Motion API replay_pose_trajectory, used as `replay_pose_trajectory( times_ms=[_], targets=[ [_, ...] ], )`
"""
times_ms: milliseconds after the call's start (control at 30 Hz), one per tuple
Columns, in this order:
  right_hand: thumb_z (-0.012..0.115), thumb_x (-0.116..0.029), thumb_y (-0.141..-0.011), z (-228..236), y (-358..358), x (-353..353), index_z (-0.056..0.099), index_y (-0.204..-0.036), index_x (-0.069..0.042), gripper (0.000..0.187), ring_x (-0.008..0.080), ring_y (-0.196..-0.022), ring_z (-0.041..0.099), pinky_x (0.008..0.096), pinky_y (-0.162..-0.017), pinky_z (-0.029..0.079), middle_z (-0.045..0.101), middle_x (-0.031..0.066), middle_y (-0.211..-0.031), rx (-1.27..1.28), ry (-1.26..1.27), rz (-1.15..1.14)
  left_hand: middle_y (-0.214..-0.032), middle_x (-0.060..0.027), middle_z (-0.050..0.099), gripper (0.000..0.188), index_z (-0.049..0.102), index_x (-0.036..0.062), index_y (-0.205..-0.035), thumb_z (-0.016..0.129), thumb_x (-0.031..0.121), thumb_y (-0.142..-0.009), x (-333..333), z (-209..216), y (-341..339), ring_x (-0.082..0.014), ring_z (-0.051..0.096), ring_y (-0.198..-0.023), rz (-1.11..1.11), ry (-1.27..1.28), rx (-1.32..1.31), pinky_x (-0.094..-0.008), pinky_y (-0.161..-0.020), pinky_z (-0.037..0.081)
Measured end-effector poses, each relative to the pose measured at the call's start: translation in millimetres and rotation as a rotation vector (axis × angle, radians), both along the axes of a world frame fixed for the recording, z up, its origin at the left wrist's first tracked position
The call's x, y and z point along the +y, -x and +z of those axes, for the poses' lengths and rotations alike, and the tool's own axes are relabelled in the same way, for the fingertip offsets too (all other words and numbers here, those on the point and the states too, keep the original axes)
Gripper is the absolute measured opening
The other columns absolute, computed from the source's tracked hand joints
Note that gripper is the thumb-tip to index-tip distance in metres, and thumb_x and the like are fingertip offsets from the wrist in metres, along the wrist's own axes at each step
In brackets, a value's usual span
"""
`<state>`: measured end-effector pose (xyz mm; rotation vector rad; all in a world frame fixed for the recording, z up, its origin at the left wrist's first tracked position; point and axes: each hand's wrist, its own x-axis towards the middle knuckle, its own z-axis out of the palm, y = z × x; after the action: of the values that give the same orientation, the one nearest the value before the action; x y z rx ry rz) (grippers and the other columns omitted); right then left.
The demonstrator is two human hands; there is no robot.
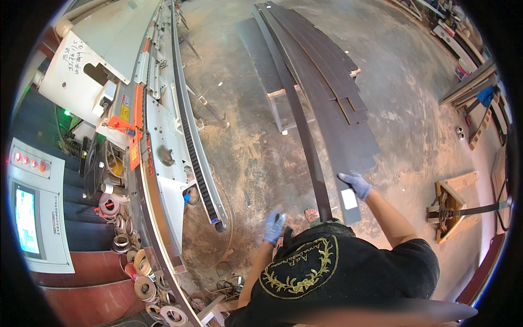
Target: The person repeatedly picks up long dark strips from a pile on the floor and feeds them into a machine. They then retrieve the processed strips and place them onto a nearby rack. The task involves continuous handling of the strips and operating the machine.
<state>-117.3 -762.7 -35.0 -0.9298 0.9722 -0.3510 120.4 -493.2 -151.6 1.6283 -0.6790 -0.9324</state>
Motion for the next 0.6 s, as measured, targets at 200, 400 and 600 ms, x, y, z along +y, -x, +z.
replay_pose_trajectory(
  times_ms=[200, 400, 600],
  targets=[
    [0.069, -0.03, -0.086, -3, -135, 30, 0.06, -0.112, -0.004, 0.038, 0.0173, -0.086, 0.065, 0.0315, -0.077, 0.055, 0.067, 0.0068, -0.099, -0.184, -0.174, 0.166, -0.111, -0.0049, 0.058, 0.042, 0.054, 0.0054, -0.124, 0.065, 0.023, -0.088, -19, 71, 26, -0.0145, 0.057, -0.099, 0.019, 0.072, 0.404, -0.0313, -0.085, 0.05],
    [0.073, -0.04, -0.081, 4, -192, 120, 0.065, -0.105, -0.012, 0.039, 0.018, -0.087, 0.063, 0.0271, -0.067, 0.047, 0.067, 0.0045, -0.103, -0.077, -0.222, 0.486, -0.097, -0.0059, 0.065, 0.039, 0.058, 0.0004, -0.119, 0.064, 0.02, -0.087, 65, 131, 16, -0.0142, 0.062, -0.083, 0.336, 0.063, 0.513, -0.0293, -0.07, 0.053],
    [0.071, -0.039, -0.081, 4, -240, 132, 0.058, -0.116, -0.011, 0.046, 0.0247, -0.104, 0.063, 0.0444, -0.089, 0.052, 0.065, 0.0087, -0.113, -0.298, -0.528, 0.449, -0.105, -0.0089, 0.065, 0.035, 0.059, -0.0057, -0.115, 0.058, 0.011, -0.084, 248, 147, 38, -0.017, 0.063, -0.093, 0.413, -0.094, 0.308, -0.0296, -0.079, 0.05]
  ],
)
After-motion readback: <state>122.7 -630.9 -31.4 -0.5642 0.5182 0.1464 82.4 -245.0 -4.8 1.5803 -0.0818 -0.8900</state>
